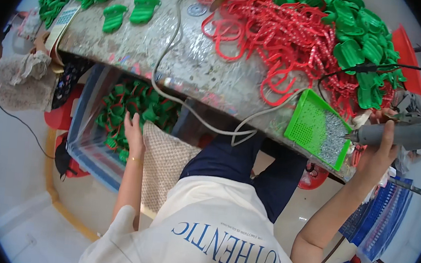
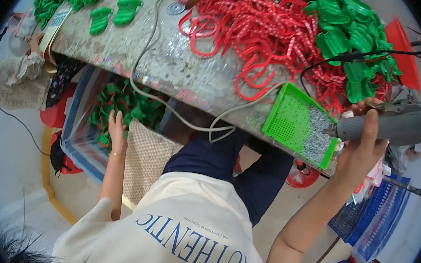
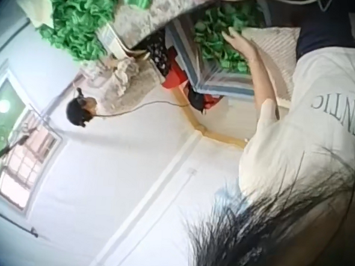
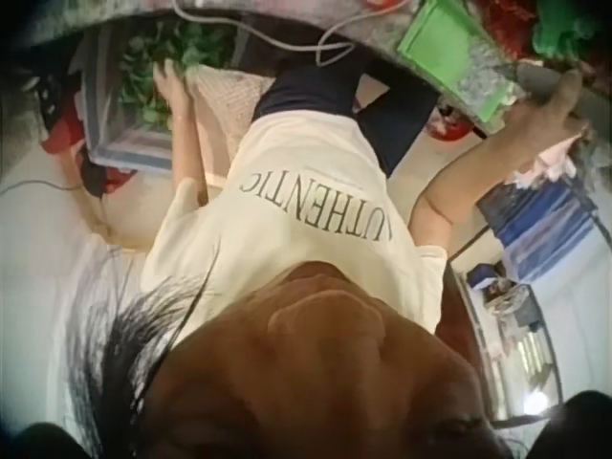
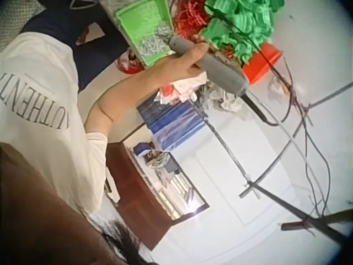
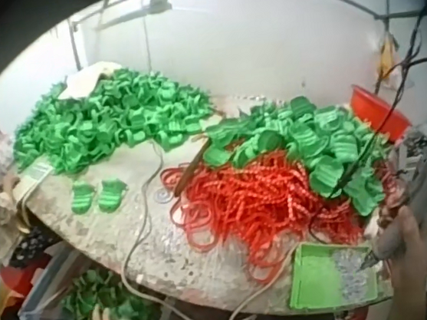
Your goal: Assembling plastic toy parts and red ribbons using an electric screwdriver at a factory workbench.
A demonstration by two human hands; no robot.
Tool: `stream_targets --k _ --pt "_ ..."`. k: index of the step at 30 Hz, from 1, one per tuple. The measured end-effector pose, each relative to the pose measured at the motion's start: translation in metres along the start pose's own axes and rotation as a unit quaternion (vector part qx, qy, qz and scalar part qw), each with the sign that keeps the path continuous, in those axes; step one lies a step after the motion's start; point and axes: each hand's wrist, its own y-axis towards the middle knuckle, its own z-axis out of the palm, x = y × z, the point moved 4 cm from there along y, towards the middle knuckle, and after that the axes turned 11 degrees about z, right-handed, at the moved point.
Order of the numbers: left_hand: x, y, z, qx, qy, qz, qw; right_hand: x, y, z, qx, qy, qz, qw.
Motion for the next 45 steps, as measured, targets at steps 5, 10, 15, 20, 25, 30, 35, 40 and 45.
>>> stream_targets --k 5,10,15,20,25,30,35,40,45 --pt "-0.181 -0.043 0.078 0.146 -0.152 0.244 0.947 -0.012 0.0 -0.025 -0.079 -0.024 -0.006 0.997" --pt "-0.263 -0.076 0.187 0.293 -0.2 0.35 0.867 -0.015 0.002 -0.014 -0.035 0.02 -0.009 0.999" --pt "-0.353 -0.117 0.341 0.384 -0.199 0.53 0.729 -0.009 -0.001 -0.019 -0.049 -0.046 -0.042 0.997" --pt "-0.352 -0.11 0.451 0.258 0.012 0.618 0.743 -0.008 -0.014 -0.006 -0.078 -0.077 -0.054 0.993" --pt "-0.348 -0.106 0.457 0.172 0.047 0.646 0.742 -0.008 -0.032 -0.028 -0.124 -0.15 -0.095 0.976" --pt "-0.35 -0.085 0.391 0.142 -0.1 0.599 0.782 -0.031 -0.041 -0.035 -0.082 -0.153 -0.05 0.984" --pt "-0.313 -0.091 0.289 0.17 -0.115 0.527 0.825 -0.058 -0.05 0.01 0.098 -0.087 0.108 0.986" --pt "-0.271 -0.106 0.249 0.119 -0.092 0.559 0.816 -0.099 -0.052 0.051 0.193 -0.102 0.163 0.962" --pt "-0.264 -0.133 0.223 0.139 -0.097 0.565 0.807 -0.117 -0.052 0.073 0.172 -0.057 0.215 0.96"
